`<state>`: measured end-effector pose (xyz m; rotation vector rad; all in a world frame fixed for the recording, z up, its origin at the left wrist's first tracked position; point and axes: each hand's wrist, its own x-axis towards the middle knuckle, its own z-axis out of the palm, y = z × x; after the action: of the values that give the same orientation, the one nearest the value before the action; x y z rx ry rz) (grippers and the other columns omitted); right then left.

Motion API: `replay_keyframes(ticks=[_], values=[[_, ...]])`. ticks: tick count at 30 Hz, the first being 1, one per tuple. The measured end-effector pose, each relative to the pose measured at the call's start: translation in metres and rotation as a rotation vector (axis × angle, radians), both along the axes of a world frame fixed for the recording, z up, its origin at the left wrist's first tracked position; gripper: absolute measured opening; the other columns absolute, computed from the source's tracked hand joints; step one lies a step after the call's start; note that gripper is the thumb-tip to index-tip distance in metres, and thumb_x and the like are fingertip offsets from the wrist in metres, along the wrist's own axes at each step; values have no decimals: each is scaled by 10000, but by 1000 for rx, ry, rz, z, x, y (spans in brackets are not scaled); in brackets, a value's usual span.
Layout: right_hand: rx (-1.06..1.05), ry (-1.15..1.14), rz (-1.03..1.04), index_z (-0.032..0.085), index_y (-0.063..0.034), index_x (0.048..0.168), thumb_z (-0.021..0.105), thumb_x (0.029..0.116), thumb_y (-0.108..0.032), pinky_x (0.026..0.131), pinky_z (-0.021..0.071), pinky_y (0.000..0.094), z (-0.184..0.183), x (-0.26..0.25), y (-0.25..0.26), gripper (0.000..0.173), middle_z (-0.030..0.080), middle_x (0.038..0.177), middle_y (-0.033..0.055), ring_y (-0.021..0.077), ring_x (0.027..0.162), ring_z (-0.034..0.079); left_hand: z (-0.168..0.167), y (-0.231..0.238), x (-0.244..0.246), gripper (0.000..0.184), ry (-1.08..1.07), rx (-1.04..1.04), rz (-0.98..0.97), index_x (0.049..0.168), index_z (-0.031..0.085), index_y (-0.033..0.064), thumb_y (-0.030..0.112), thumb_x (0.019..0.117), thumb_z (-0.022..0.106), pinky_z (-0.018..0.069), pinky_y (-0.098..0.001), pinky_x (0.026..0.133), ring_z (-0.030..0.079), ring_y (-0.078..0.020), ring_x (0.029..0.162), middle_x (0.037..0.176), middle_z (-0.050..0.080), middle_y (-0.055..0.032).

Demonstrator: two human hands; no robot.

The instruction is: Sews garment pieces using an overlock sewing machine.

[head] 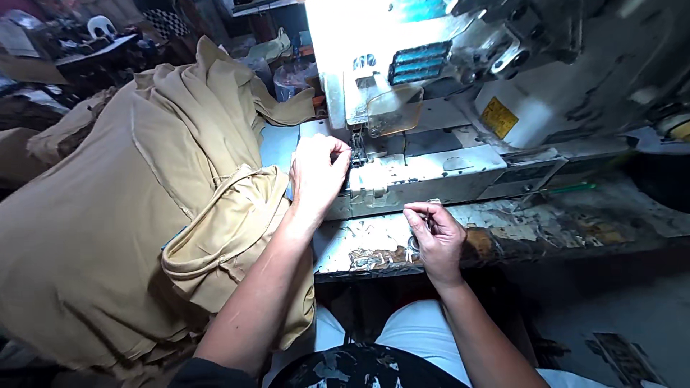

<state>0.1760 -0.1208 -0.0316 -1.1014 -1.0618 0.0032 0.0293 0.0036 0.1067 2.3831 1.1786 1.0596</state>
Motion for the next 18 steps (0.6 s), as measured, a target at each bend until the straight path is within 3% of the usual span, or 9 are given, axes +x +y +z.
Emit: replay_keyframes(ticks=[7,18], values=[[-9,11,14,723,40,988,684,926,-80,720,494,87,1,0,-2,141,691,878,2,-70,760,590,-2,2,9,191,26,-28,35,919,763,108,290,937,709,441,-489,826,612,-255,981,928,670,-69],[-18,10,15,727,8,1005,688,935,-96,723,496,96,0,1,-2,132,697,900,-16,-66,771,596,-6,2,4,161,2,-13,36,858,706,83,205,925,625,413,-452,801,583,-218,895,857,607,-57]])
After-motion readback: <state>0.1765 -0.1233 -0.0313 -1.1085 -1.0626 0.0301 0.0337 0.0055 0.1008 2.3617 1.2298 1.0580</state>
